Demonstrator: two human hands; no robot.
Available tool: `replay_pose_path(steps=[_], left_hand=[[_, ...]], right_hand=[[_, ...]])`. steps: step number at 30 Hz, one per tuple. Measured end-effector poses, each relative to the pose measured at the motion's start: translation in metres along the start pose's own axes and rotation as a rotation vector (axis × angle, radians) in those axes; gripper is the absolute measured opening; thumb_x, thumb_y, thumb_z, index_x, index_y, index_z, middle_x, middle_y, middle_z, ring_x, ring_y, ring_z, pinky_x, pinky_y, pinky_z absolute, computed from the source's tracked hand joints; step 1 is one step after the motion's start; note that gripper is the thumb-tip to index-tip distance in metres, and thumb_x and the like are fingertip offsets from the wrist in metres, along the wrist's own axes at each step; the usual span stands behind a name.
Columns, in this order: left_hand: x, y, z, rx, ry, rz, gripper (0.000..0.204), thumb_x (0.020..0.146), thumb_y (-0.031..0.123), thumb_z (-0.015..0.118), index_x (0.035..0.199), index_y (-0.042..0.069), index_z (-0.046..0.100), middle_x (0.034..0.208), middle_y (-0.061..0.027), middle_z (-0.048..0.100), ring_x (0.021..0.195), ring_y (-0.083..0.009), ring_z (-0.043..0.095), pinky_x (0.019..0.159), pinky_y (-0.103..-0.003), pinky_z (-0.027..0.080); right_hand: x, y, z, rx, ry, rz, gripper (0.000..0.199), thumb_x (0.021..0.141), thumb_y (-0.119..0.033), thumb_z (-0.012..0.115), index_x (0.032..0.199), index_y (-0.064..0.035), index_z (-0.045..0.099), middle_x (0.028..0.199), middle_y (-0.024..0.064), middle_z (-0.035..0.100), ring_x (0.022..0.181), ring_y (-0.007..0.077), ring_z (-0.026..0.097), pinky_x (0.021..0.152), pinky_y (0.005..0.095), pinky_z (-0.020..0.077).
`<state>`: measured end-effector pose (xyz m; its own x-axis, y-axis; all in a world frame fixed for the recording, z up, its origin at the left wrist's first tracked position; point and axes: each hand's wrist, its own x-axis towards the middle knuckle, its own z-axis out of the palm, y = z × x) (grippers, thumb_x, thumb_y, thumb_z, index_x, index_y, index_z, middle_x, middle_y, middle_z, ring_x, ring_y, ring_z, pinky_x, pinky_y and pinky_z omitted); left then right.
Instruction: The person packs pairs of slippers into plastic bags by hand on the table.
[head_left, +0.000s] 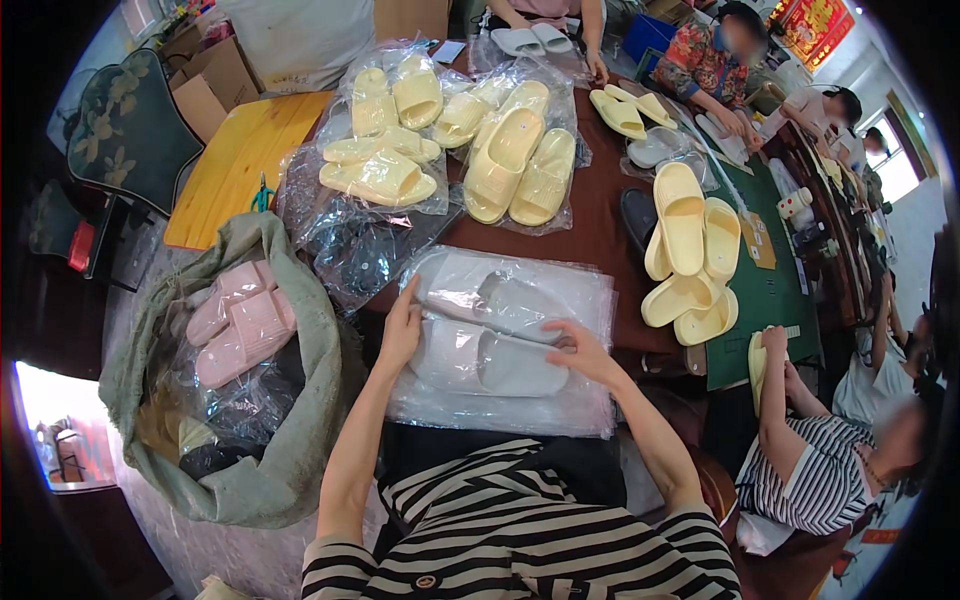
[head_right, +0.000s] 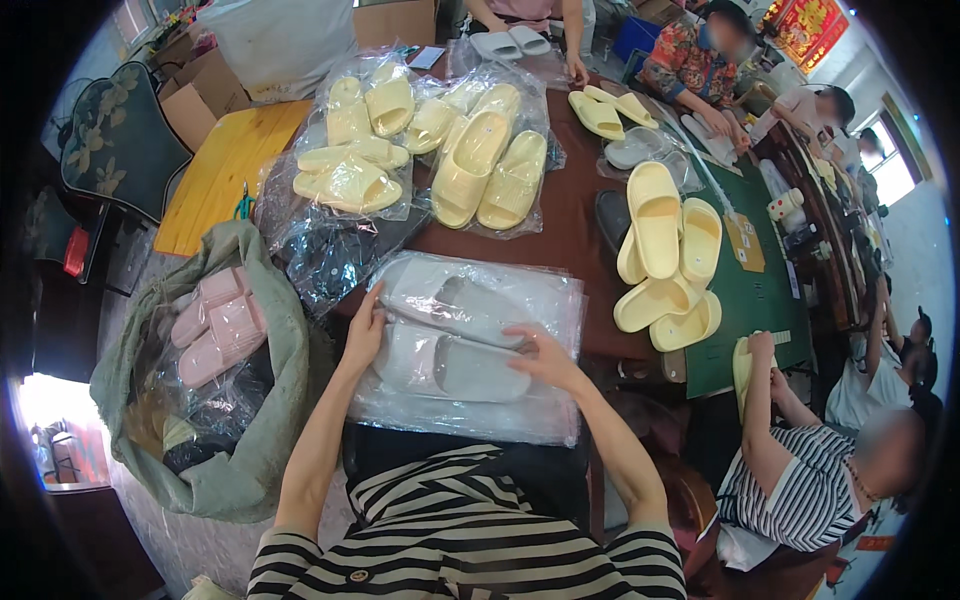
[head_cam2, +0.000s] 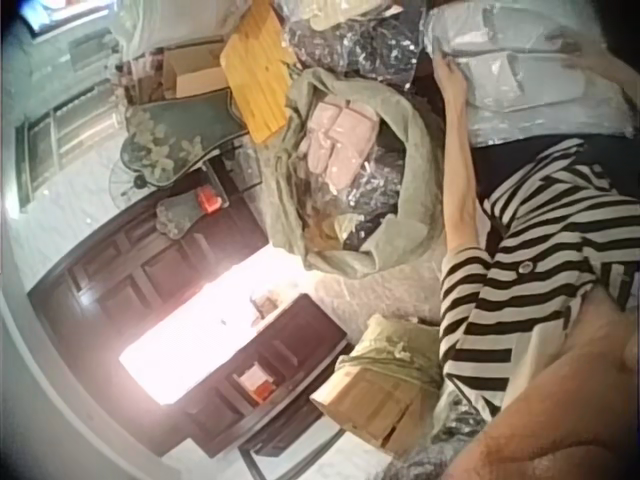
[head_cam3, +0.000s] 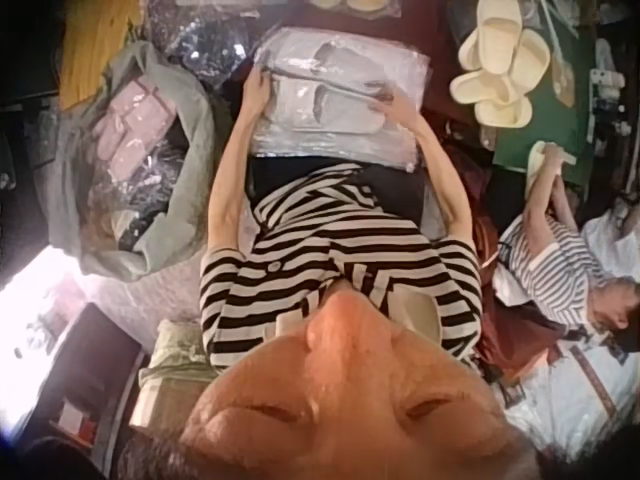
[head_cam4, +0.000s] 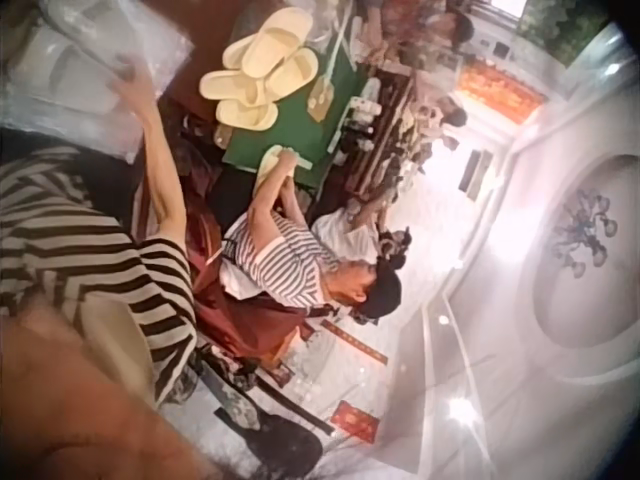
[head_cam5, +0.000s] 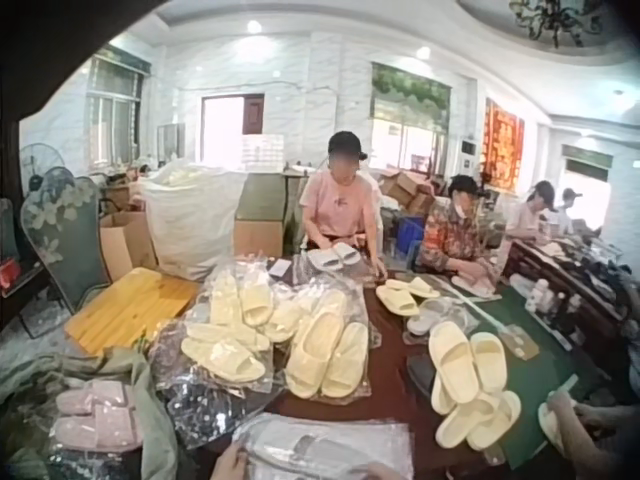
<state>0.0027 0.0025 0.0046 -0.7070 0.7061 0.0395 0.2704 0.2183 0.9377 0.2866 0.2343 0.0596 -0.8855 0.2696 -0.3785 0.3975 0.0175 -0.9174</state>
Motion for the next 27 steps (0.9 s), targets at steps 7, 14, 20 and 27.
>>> replay_pose_path(steps=[7,14,20,27], left_hand=[[-0.002,0.008,-0.003,-0.057,-0.035,0.021,0.062,0.09,-0.008,0.049,0.149,0.007,0.041,0.139,-0.0188,0.051,0.128,-0.031,0.051,0.104,-0.035,0.043],[0.0,0.007,0.001,0.065,-0.055,0.081,0.062,0.082,-0.018,0.041,0.14,0.003,0.051,0.141,-0.0204,0.049,0.125,-0.035,0.053,0.097,-0.035,0.05],[-0.001,0.003,0.0,-0.052,-0.036,-0.02,0.062,0.081,-0.02,0.038,0.137,0.0,0.053,0.148,-0.0199,0.045,0.124,-0.0356,0.055,0.088,-0.035,0.055],[-0.009,0.043,0.002,0.542,-0.047,0.067,0.053,0.085,-0.005,0.055,0.137,0.004,0.05,0.147,-0.019,0.041,0.121,-0.0429,0.052,0.096,-0.048,0.049]], right_hand=[[-0.008,0.019,0.002,-0.165,0.149,-0.201,0.058,0.083,-0.007,0.074,0.137,-0.0088,0.052,0.12,0.0029,0.055,0.095,0.0137,0.059,0.082,0.0274,0.0508],[-0.01,0.03,0.0,-0.169,0.162,-0.116,0.058,0.082,-0.006,0.072,0.136,-0.0089,0.052,0.128,0.0048,0.053,0.094,0.0143,0.059,0.082,0.0288,0.0515],[-0.032,0.02,-0.016,-0.263,0.228,-0.123,0.057,0.081,-0.004,0.071,0.135,-0.0087,0.052,0.126,0.0061,0.053,0.092,0.0142,0.059,0.08,0.0293,0.0513],[-0.05,0.031,-0.024,-0.194,0.308,-0.063,0.055,0.082,-0.005,0.073,0.133,-0.0062,0.052,0.123,0.0062,0.053,0.09,0.0136,0.059,0.078,0.029,0.0512]])
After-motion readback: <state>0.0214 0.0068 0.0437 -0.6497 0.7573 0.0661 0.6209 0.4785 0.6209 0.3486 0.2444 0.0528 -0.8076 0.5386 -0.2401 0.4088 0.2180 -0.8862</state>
